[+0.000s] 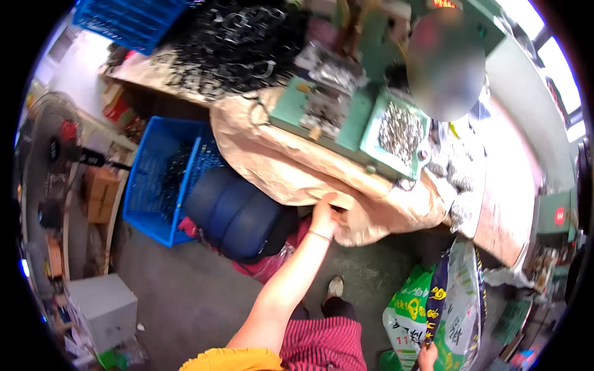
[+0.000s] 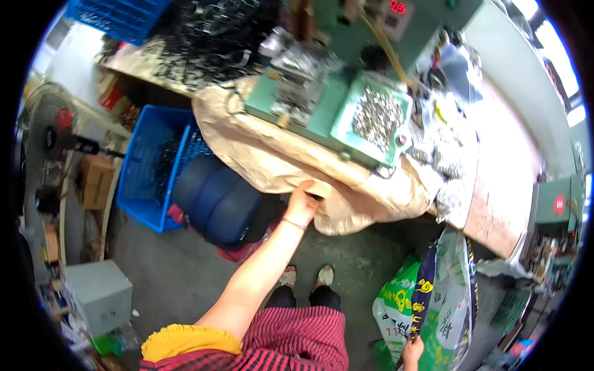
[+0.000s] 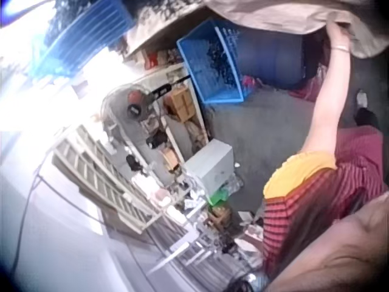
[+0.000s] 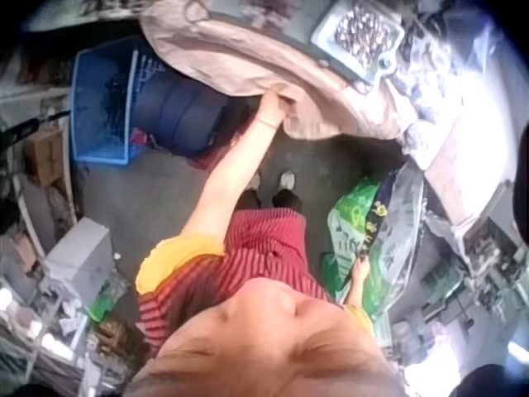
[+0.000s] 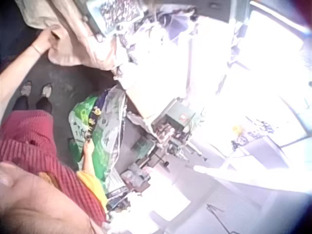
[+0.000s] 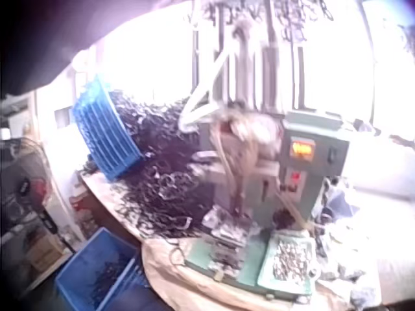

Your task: The person assembles eyeglasses by inserting small metal screws into the hinges of black frames using a pneumatic screwdriver. The person repeatedly picks frames from a pile, positions them in a jig, fastens the screws, and places the finished frames onto a white sack.

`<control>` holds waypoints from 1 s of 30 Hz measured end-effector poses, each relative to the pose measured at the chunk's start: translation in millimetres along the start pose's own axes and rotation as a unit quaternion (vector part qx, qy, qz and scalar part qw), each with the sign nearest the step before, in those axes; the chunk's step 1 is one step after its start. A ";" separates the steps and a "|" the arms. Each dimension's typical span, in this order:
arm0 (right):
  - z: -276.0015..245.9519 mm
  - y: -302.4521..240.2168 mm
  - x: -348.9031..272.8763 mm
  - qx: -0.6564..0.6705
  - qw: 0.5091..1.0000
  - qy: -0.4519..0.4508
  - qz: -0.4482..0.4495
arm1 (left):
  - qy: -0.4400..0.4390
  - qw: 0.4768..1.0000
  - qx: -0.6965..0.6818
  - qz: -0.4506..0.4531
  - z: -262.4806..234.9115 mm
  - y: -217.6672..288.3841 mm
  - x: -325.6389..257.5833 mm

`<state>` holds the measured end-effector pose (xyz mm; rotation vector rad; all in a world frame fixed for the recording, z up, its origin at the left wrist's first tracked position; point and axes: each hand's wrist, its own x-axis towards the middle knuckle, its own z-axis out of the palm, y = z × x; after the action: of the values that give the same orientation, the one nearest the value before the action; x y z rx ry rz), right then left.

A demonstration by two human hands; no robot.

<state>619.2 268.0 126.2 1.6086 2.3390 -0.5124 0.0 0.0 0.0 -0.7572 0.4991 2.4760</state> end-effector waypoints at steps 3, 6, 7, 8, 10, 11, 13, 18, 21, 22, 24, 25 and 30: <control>5.3 17.5 -0.2 -0.063 0.996 -0.003 -0.059 | 0.025 0.998 0.058 -0.028 82.3 22.9 -85.5; -46.5 -22.6 18.5 -0.035 0.999 -0.011 -0.003 | 0.012 0.990 0.092 -0.108 156.3 12.0 -124.7; -51.2 -43.1 47.2 -0.008 1.000 -0.001 -0.006 | 0.004 0.985 0.110 -0.130 174.7 15.8 -122.6; -50.1 -55.7 52.5 -0.015 1.000 -0.014 -0.002 | 0.009 0.984 0.118 -0.130 191.4 20.5 -137.9; -53.6 -79.2 70.4 -0.028 0.999 -0.038 0.017 | 0.037 0.977 0.127 -0.166 225.9 31.3 -182.0; -53.9 -90.4 77.8 -0.029 0.999 -0.042 0.012 | 0.057 0.973 0.154 -0.161 229.1 20.9 -186.3; -53.0 -110.2 86.5 -0.033 0.998 -0.051 0.003 | 0.047 0.966 0.156 -0.199 246.6 2.9 -205.5; -48.4 -158.3 112.6 -0.035 0.996 -0.072 -0.033 | 0.030 0.965 0.146 -0.214 272.2 -2.1 -230.2; -40.6 -184.8 131.4 -0.032 0.994 -0.082 -0.058 | 0.012 0.959 0.154 -0.240 270.0 5.2 -231.5; -39.1 -193.4 136.9 -0.032 0.994 -0.084 -0.066 | -0.008 0.951 0.166 -0.261 278.9 16.1 -240.8; -31.1 -209.6 143.7 -0.027 0.993 -0.091 -0.076 | 0.014 0.951 0.196 -0.241 278.7 42.7 -250.8; -29.7 -216.5 146.8 -0.025 0.992 -0.091 -0.079 | 0.024 0.949 0.214 -0.232 277.6 58.7 -253.9; -9.5 -259.6 162.0 -0.004 0.992 -0.100 -0.083 | 0.169 0.955 0.240 -0.031 246.0 159.8 -266.5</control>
<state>318.9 324.1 106.6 1.2998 2.3291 -0.6658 1.3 -106.8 381.7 -0.9680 1.1329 2.0419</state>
